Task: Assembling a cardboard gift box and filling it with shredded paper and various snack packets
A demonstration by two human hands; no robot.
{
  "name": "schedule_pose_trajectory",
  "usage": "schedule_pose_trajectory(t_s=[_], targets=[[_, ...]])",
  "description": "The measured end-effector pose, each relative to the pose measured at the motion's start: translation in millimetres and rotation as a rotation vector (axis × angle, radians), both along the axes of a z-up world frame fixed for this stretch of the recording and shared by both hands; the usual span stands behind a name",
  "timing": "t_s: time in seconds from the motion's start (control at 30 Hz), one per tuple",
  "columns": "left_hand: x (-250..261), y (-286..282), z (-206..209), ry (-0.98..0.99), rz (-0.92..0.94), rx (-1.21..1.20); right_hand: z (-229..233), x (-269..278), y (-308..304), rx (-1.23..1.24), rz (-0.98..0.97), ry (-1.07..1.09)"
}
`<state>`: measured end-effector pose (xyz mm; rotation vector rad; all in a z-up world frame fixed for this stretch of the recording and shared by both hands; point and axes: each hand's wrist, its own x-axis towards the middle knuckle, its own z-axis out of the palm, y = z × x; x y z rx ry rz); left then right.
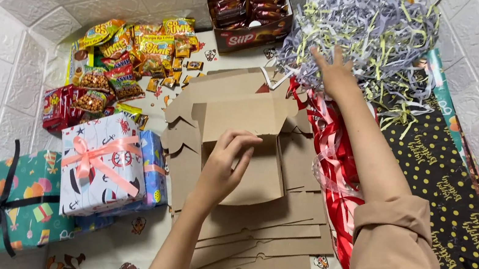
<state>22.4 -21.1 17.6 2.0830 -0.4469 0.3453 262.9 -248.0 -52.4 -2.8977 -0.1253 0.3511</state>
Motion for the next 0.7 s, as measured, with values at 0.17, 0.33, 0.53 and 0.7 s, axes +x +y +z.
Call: schedule_pose_trajectory(t_s=[0.17,0.33,0.53,0.7], targets=[[16.8,-4.2,1.3,-0.021,-0.018,0.022,-41.3,53.4,-31.7,0.082,0.14,-0.15],[25.6,-2.0,2.0,-0.033,-0.024,0.005,0.6,60.3,-62.5,0.201,0.111,-0.321],[56.9,-18.6,11.0,-0.015,-0.022,-0.087,53.8,36.3,-88.8,0.269,0.285,-0.776],[72.2,-51.2,34.4,-0.149,-0.062,0.055,73.3,21.7,-86.2,0.21,0.359,-0.847]])
